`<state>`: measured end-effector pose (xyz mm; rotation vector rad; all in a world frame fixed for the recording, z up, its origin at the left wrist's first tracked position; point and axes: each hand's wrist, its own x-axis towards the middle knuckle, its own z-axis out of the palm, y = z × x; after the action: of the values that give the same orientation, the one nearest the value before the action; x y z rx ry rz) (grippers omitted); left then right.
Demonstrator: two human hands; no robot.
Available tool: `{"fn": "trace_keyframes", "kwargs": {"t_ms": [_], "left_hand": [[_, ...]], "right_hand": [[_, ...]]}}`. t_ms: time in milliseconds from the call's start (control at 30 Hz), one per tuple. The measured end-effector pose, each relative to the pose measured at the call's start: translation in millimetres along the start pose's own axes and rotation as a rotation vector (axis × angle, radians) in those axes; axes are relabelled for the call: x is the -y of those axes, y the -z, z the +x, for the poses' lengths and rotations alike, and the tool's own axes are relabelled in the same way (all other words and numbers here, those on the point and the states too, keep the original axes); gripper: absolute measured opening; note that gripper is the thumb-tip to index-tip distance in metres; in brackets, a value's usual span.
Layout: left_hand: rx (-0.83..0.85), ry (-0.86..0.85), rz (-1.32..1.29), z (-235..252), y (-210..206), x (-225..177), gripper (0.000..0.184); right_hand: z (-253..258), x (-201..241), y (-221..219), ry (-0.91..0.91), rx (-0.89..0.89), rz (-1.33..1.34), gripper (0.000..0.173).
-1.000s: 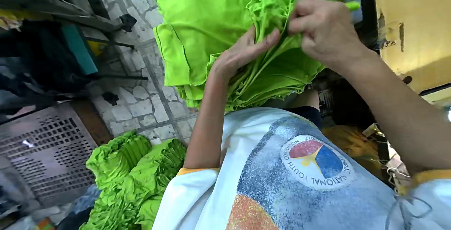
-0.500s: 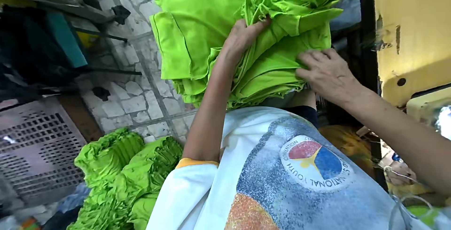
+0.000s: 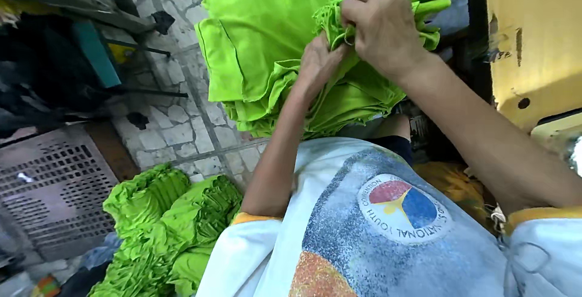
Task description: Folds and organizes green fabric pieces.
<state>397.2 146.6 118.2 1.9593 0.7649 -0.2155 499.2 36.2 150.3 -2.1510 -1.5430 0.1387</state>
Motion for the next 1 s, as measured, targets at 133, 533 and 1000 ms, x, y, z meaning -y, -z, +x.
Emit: {"fn": "trace_keyframes", "kwargs": {"t_ms": [133, 533, 1000], "left_hand": [[0.098, 0.143, -0.201, 15.5, 26.7, -2.5, 0.059], [0.227, -0.184, -0.108, -21.5, 10.7, -3.2, 0.095], [0.101, 0.155, -0.302, 19.0, 22.1, 2.9, 0.037]], "right_hand": [[-79.9, 9.6, -3.0, 0.234, 0.076, -0.135, 0.021], [-21.7, -11.4, 23.6, -0.066, 0.047, 0.125, 0.025], [-114.5, -26.8, 2.1, -0.027, 0.36, 0.058, 0.024]]}}
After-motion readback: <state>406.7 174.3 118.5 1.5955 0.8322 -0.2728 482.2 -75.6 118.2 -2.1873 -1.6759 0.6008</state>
